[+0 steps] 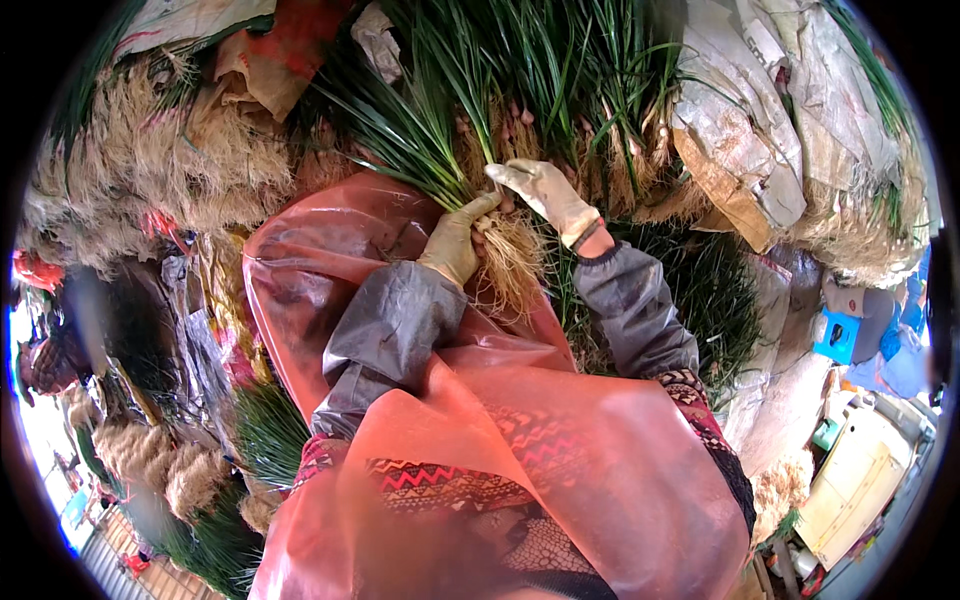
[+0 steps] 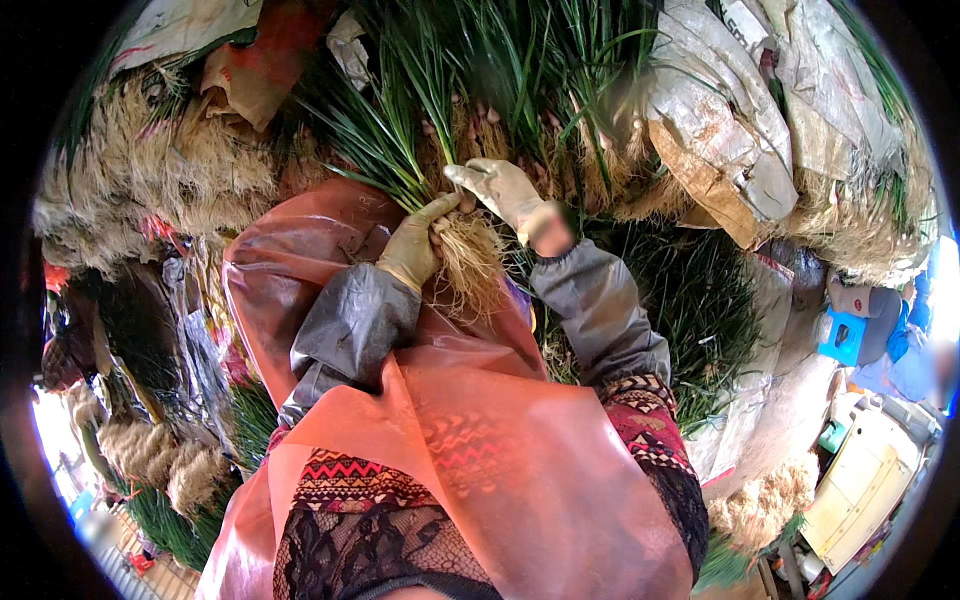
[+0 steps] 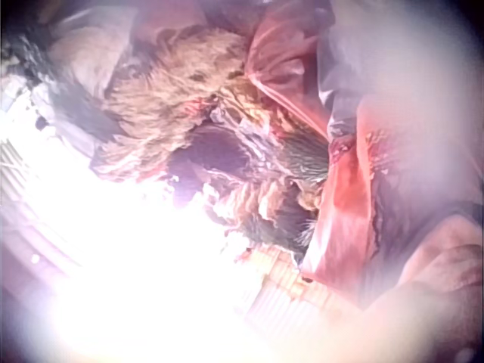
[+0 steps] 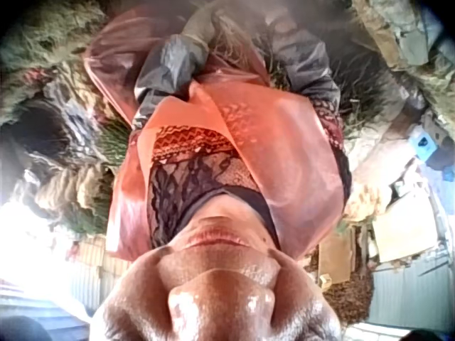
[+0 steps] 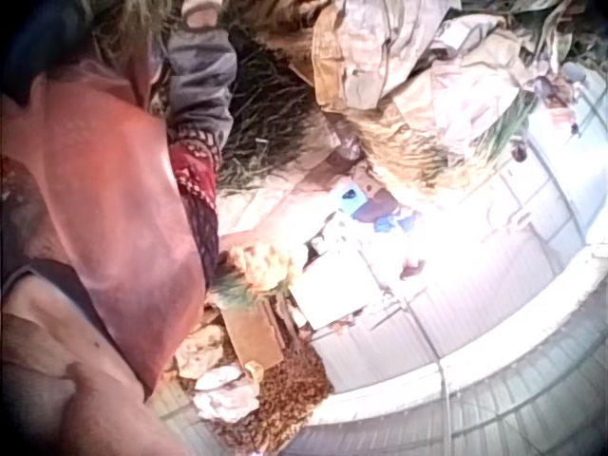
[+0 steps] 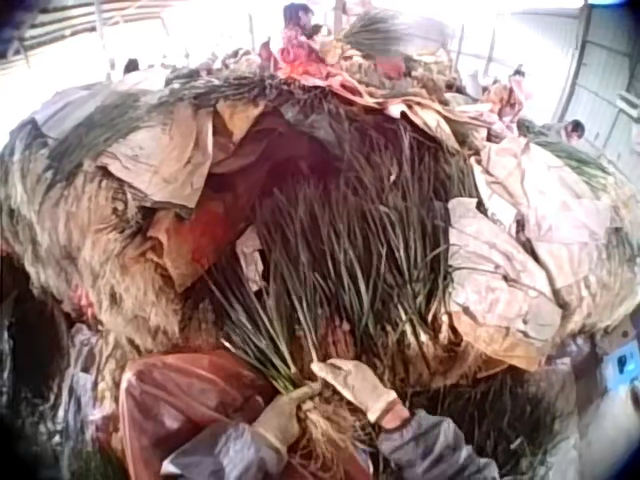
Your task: The person sorts leeks by hand, removing outer layers and dead leaves from individual stalks before placing them into a pile.
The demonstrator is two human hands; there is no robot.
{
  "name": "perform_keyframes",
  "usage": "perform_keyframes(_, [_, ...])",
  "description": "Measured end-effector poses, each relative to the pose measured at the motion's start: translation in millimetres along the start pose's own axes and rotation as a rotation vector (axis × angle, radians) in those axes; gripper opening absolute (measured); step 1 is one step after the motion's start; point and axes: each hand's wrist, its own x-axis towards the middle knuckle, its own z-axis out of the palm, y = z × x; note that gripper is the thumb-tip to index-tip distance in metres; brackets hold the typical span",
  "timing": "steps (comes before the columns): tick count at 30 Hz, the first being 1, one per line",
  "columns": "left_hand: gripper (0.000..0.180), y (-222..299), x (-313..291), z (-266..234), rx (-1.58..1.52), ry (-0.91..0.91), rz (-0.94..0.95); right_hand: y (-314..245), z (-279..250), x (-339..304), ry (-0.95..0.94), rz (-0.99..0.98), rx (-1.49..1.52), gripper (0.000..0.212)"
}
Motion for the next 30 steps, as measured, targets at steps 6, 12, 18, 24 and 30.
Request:
perform_keyframes(6, [0.018,-1,-3,34,-0.053,0.149,0.146,-4,14,15,0.108,-0.176,0.063,0.056])
perform_keyframes(12, [0.012,6,-1,23,0.121,0.179,0.048,24,37,29,0.347,-0.122,0.484,0.039])
perform_keyframes(18, [0.019,9,-10,35,0.248,0.095,0.173,130,19,4,0.402,-0.056,-0.837,0.022])
perform_keyframes(24, [0.019,25,-32,26,0.12,0.027,0.227,159,19,-55,0.731,0.13,-0.908,0.075])
perform_keyframes(30, [0.025,26,-39,65,0.218,-0.061,0.009,246,6,106,0.637,-0.227,0.416,0.058])
